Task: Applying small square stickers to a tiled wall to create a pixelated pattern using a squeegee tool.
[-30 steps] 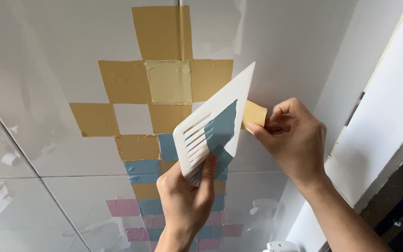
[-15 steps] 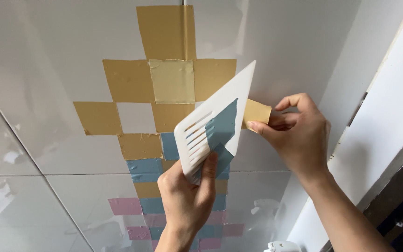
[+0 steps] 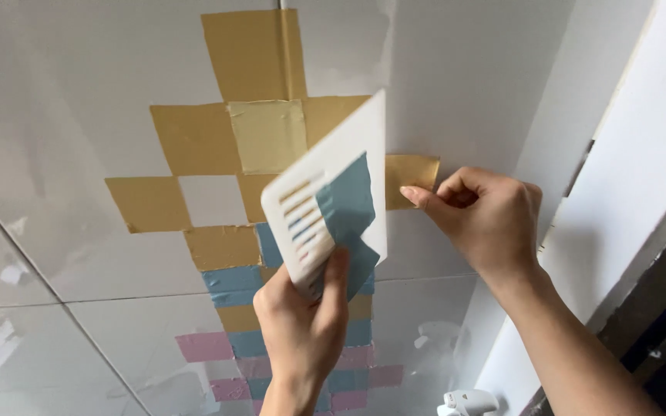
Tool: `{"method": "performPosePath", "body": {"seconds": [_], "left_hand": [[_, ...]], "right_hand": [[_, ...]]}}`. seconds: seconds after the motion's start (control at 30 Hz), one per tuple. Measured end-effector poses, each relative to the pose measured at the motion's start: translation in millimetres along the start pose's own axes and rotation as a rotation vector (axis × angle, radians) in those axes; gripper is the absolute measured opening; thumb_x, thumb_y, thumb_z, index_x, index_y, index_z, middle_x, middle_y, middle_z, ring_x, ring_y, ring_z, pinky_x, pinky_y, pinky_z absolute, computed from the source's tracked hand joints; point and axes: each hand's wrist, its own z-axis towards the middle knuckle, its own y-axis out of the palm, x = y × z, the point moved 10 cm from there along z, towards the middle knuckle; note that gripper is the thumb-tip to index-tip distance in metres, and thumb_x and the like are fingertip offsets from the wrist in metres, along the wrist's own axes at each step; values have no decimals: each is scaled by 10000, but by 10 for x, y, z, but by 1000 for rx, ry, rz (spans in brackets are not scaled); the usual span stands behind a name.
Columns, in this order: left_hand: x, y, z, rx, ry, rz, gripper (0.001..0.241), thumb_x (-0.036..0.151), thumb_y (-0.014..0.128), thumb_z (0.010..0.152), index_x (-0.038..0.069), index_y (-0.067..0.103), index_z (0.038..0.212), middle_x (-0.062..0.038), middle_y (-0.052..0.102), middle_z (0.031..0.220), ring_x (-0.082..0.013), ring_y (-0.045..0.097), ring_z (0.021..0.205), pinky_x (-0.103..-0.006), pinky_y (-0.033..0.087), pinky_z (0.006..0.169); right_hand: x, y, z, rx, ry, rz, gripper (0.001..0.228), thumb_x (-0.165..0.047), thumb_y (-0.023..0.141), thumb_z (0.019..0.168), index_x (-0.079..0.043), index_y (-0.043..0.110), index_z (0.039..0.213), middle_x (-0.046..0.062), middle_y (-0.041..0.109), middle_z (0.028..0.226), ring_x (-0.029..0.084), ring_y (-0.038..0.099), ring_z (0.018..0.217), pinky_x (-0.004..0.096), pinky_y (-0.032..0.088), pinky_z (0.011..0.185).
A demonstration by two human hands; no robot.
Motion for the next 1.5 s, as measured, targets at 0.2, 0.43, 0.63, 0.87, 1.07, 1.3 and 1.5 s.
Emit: {"method": "performPosePath", "body": {"seconds": [0.2, 0.43, 0.63, 0.87, 1.07, 1.3, 1.5], "left_hand": [[209, 340, 169, -105, 78, 73, 401, 363, 671, 914, 106, 527, 643, -12, 459, 500, -151, 347, 476, -327, 384, 451], [382, 353, 193, -56, 256, 214, 424, 337, 644, 953, 129, 462, 631, -17, 377, 504, -190, 263, 511, -369, 319, 442], [344, 288, 158, 112, 280, 222, 327, 416, 639, 937, 171, 677, 723, -41, 471, 525, -170, 440, 471, -382, 405, 454], [355, 256, 64, 190, 368, 207, 373, 312, 659, 958, 141, 559, 643, 10, 478, 488, -185, 377, 385, -341, 343, 397], [384, 519, -8, 119, 377, 313, 362, 428, 570, 982, 194, 688, 733, -45, 580, 498, -251, 520, 384, -416, 389, 387], [438, 636, 21, -58, 390, 163, 314, 294, 608, 970, 128, 589, 704, -51, 637, 556, -254, 567, 402, -407, 460, 424], [420, 410, -13, 185, 421, 276, 243, 341, 593, 967, 199, 706, 805, -52, 632, 602, -284, 577, 449, -438, 425, 422]], "right_hand": [[92, -70, 71, 47, -77, -57, 396, -252, 931, 715, -125, 559, 759, -42, 645, 685, 145, 563, 576, 342, 465, 621], [-3, -197, 95, 45, -82, 74, 392, -296, 929, 846, -58, 643, 968, 11, 721, 737, 110, 675, 644, 270, 513, 609], [-271, -449, 31, 309, -405, -20, 208, -121, 732, 1018, 29, 656, 1139, 164, 667, 1078, 321, 641, 995, 413, 501, 863], [-84, -309, -5, 366, -344, 7, 419, -236, 582, 1137, 49, 567, 1444, 283, 377, 1600, 539, 355, 1515, 644, 353, 1254], [108, -43, -66, 284, -278, -40, 447, -162, 485, 1145, -43, 448, 1574, 248, 209, 1691, 413, 139, 1611, 633, 66, 1322], [89, -3, -138, 300, -400, -79, 498, -327, 452, 1153, -37, 461, 1558, 292, 229, 1670, 395, 135, 1601, 588, 46, 1331], [147, 9, -136, 262, -400, -128, 439, -175, 512, 1130, -72, 506, 1557, 302, 195, 1673, 441, 158, 1601, 602, 54, 1320]]}}
